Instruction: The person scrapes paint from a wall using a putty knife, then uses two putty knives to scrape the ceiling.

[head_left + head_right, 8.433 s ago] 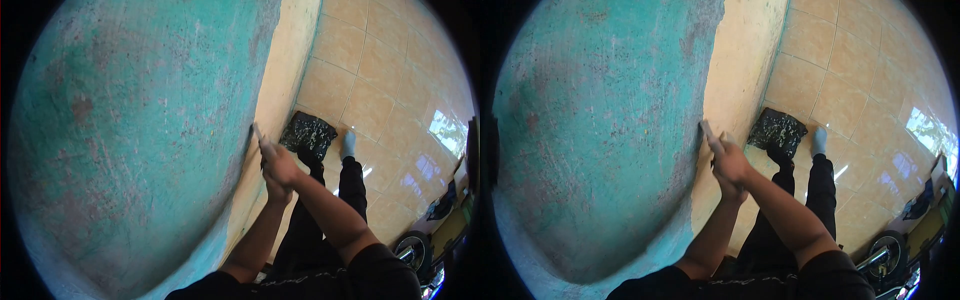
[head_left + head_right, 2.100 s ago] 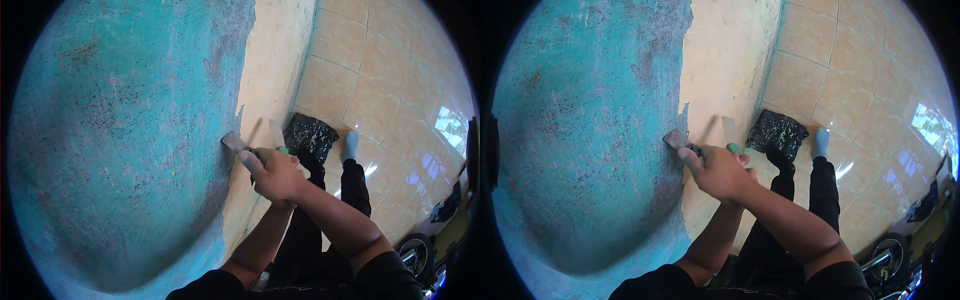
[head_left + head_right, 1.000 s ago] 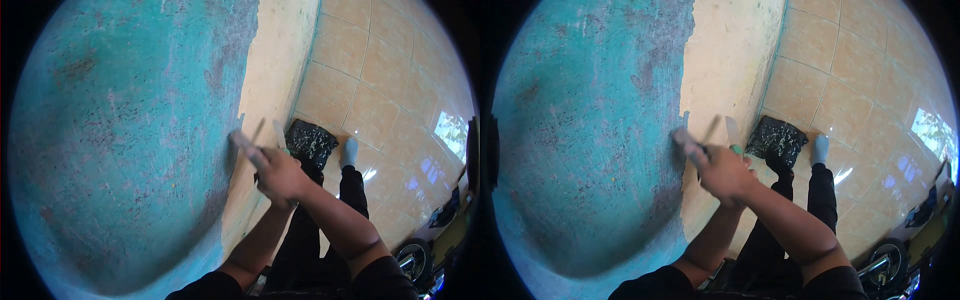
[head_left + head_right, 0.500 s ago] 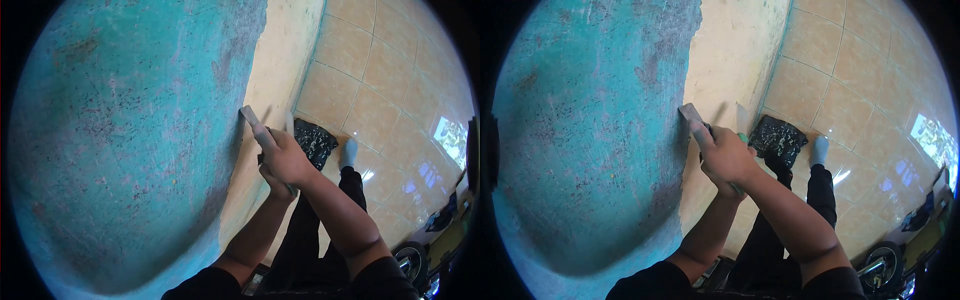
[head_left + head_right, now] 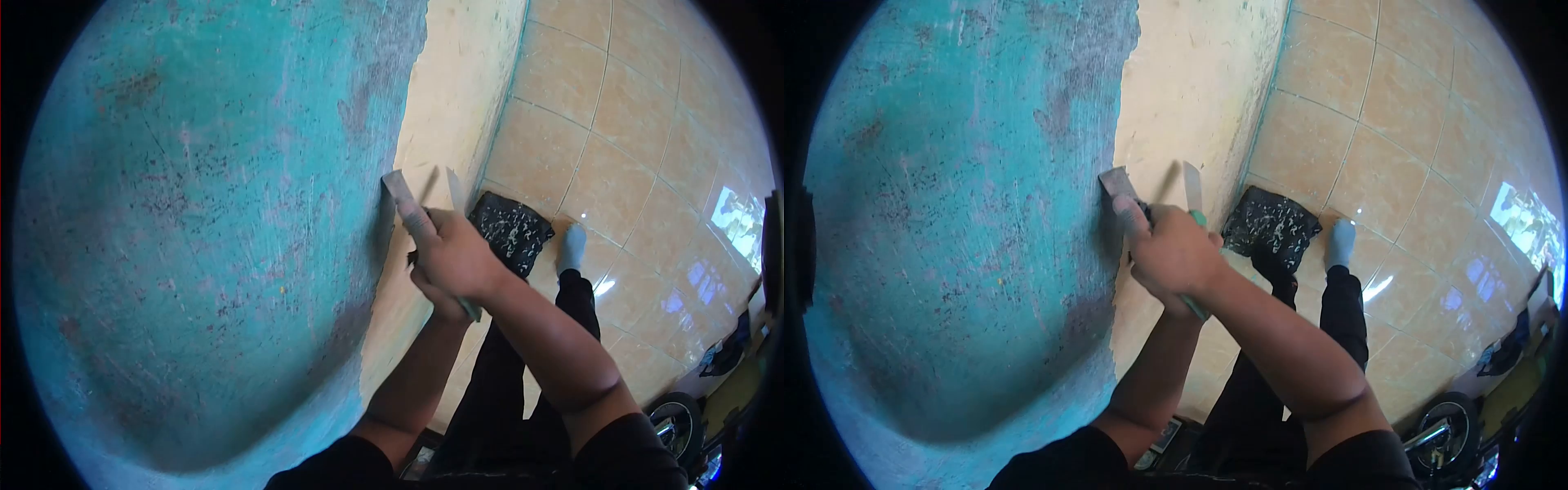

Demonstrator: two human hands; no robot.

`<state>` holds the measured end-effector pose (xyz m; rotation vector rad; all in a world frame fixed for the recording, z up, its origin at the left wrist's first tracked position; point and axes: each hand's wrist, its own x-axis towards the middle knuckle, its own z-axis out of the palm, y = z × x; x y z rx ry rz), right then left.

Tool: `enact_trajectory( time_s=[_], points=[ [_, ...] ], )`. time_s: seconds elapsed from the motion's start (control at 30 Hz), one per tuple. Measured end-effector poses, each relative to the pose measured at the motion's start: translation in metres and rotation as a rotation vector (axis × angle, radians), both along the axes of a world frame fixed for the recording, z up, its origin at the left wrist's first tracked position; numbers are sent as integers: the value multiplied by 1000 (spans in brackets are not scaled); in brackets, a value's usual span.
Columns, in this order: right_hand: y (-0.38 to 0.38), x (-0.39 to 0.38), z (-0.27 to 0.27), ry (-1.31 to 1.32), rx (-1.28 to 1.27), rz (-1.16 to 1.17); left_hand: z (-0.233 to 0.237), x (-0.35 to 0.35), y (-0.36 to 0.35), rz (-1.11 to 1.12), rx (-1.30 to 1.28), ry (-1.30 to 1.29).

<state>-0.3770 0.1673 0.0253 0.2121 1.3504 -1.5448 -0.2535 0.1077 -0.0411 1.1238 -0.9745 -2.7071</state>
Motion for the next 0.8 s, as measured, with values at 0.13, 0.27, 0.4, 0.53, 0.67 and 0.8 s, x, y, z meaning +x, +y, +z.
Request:
enact_trajectory(
  time_s=[0.13, 0.27, 0.4, 0.53, 0.67, 0.8],
  points=[
    [-1, 20, -9, 224, 77, 29, -9, 6, 2, -12, 66, 19],
    [-16, 10, -14, 93, 57, -135, -9, -1, -23, -75, 32, 25],
    [2, -5, 10, 107, -13, -129, 24, -43, 8, -18, -259, -116],
    [-5, 1, 0, 75, 29, -34, 15, -17, -10, -104, -105, 23],
    [1, -17, -2, -41, 6, -76, 12, -35, -3, -169, -301, 13],
    [2, -1, 7, 175, 62, -43, 18, -35, 17, -96, -233, 72]
  ],
)
